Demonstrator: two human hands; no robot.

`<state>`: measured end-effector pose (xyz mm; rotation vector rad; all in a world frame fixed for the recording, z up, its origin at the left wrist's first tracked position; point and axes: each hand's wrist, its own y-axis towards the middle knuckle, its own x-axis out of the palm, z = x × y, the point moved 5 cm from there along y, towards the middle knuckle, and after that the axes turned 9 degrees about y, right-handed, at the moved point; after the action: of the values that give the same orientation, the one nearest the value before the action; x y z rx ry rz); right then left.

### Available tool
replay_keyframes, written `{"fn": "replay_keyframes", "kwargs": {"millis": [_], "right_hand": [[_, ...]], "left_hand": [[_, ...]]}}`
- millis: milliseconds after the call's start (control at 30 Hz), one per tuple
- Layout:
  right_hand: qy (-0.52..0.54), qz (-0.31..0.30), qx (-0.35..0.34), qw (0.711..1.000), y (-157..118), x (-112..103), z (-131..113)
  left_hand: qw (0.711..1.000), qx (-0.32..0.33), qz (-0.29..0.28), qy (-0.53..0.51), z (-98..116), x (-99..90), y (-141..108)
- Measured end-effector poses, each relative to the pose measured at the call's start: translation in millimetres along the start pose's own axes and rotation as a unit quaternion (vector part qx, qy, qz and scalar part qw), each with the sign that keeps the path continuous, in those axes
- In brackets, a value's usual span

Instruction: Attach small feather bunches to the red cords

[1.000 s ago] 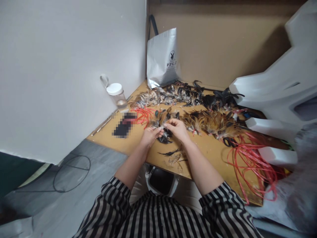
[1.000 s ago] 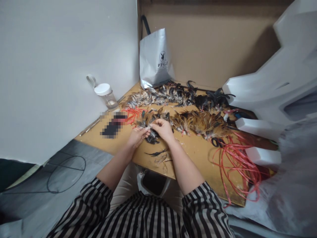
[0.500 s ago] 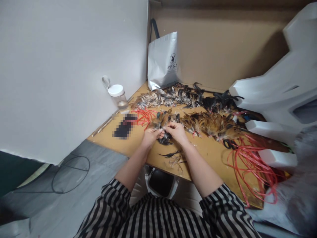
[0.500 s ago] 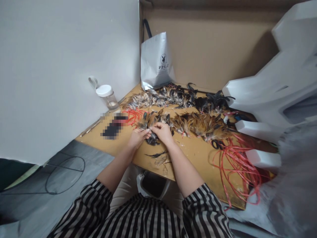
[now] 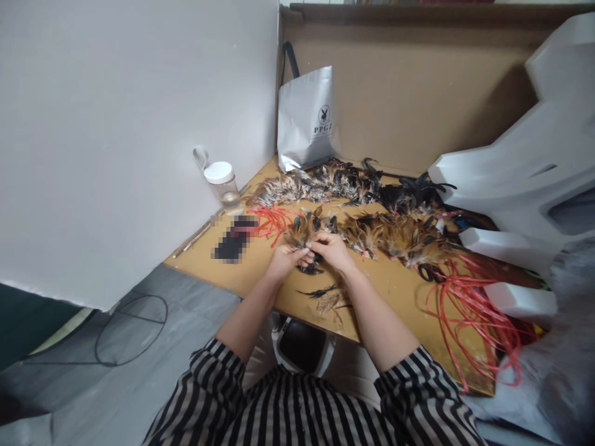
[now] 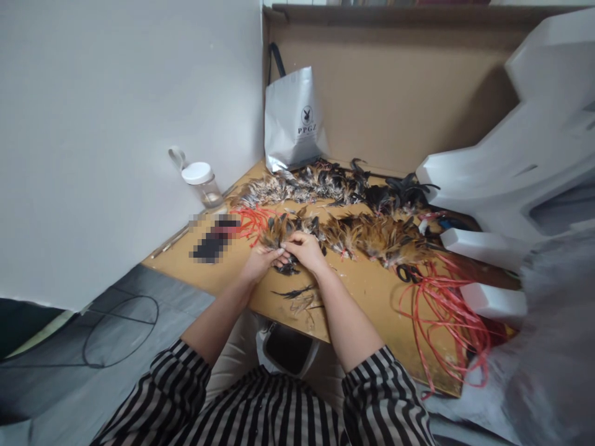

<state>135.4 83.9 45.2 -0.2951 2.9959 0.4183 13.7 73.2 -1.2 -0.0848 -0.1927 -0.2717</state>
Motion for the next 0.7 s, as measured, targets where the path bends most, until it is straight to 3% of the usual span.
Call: {"fn": "replay_keyframes", "kwargs": {"millis": [133, 233, 400, 700], "right_hand": [[0.046, -0.058, 0.047, 0.996, -1, 2, 2], [0.024, -0.073, 0.045, 0.996, -2, 3, 1], [-0.078, -0.052, -0.005, 0.996, -5, 8, -6], [-0.113, -0.006, -0.039, 0.993, -6, 11, -11]], "left_hand": [[0.999, -0.01, -0.009, 0.039, -2, 0.1, -2], [0.998, 0.001, 0.005, 0.055, -3, -0.4, -1], [0.996, 0.025, 0.029, 0.084, -5, -1.5, 3], [0.992, 0.066, 0.024, 0.102, -5, 0.4, 2]]}}
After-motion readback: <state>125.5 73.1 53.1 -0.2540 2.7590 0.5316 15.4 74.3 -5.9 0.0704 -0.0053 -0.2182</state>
